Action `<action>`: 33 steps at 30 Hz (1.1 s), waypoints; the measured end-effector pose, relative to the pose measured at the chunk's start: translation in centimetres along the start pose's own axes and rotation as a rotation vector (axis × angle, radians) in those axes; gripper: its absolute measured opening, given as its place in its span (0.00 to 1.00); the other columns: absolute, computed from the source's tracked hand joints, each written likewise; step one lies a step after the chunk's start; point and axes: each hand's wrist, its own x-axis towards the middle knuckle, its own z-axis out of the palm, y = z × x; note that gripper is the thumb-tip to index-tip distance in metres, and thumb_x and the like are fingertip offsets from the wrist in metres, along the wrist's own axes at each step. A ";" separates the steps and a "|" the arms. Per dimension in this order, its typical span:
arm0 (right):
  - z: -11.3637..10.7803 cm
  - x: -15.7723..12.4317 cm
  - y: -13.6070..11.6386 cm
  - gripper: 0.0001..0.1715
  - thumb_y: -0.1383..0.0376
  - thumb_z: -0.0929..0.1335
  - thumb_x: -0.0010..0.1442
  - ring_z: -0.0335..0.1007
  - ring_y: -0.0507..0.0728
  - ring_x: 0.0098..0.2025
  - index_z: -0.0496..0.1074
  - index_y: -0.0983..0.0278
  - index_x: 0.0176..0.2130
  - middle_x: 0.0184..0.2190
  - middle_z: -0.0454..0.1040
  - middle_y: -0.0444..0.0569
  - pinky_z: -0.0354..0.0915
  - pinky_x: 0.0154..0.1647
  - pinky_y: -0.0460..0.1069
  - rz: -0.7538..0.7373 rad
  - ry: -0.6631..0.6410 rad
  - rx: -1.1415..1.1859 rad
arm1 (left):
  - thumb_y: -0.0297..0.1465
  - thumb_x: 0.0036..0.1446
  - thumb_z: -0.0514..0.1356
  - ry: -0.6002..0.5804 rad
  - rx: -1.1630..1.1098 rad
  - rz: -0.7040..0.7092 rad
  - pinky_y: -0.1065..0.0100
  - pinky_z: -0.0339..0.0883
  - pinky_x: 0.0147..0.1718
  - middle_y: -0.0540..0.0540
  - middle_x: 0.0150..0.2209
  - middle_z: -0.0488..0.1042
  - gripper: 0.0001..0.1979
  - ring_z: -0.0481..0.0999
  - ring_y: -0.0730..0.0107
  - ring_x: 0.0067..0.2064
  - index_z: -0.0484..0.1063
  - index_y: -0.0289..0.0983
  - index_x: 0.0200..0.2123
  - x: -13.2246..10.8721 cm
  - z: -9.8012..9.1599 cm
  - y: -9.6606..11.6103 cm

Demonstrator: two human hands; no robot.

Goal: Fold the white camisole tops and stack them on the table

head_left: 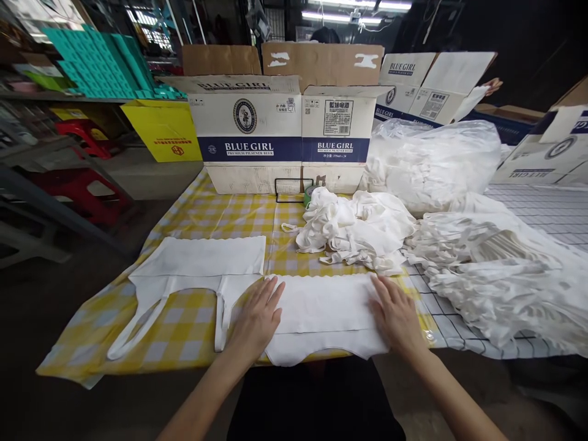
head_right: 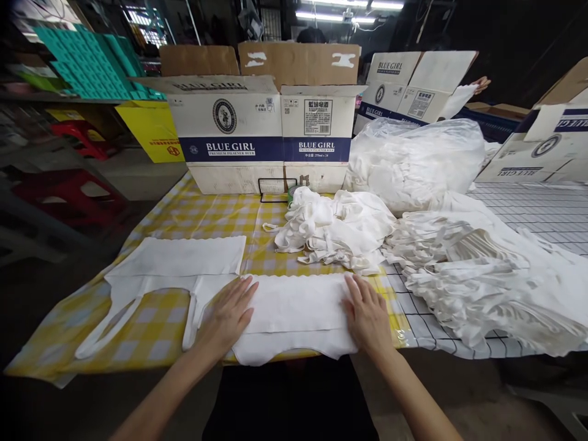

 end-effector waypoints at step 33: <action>-1.2 5.6 -11.6 0.08 0.65 0.62 0.61 0.67 0.54 0.37 0.68 0.61 0.40 0.36 0.68 0.47 0.62 0.39 0.48 -0.187 -0.055 0.740 | 0.27 0.52 0.56 0.291 -0.350 -0.322 0.70 0.62 0.31 0.50 0.28 0.69 0.02 0.69 0.70 0.29 0.67 0.37 0.28 3.8 -0.6 2.2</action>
